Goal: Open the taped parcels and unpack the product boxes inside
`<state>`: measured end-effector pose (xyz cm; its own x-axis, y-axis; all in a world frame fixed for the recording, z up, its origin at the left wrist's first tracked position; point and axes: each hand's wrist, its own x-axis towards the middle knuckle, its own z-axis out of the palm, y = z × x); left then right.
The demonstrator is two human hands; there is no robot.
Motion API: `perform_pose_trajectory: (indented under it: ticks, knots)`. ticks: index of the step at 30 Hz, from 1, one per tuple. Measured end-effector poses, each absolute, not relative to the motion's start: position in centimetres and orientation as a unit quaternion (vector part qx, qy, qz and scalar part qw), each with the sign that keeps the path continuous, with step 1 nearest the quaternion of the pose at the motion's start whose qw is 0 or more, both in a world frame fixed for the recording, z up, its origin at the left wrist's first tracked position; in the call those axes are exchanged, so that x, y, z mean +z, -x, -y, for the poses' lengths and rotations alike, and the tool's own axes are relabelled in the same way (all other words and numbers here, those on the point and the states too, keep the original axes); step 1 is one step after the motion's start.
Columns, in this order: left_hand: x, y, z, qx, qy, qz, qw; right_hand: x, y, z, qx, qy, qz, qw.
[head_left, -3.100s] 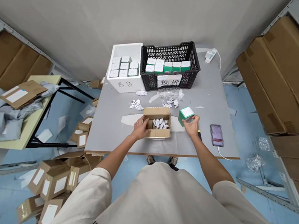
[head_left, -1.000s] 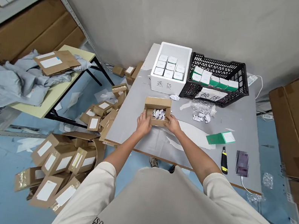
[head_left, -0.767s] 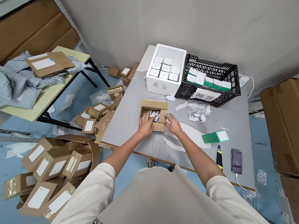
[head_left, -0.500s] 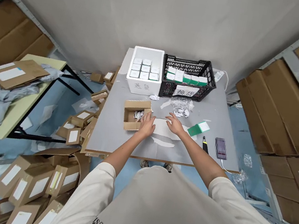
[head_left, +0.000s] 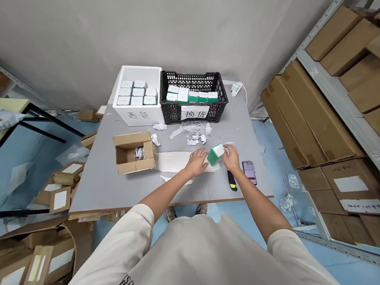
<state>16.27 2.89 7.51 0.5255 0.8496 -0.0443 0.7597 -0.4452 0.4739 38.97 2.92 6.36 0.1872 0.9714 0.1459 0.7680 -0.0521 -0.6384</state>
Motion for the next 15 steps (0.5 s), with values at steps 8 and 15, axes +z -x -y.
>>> perform_pose_trajectory:
  ticks: [8,15]
  knots:
    - [7.6,-21.6,-3.0,0.101,-0.835,-0.499,0.209,4.7,-41.4,-2.1,0.323,0.658,0.588,0.342]
    - [5.9,-17.0,-2.5,0.046,-0.796,-0.581,0.164,3.3,-39.7,-2.1,0.386,0.634,0.599,0.300]
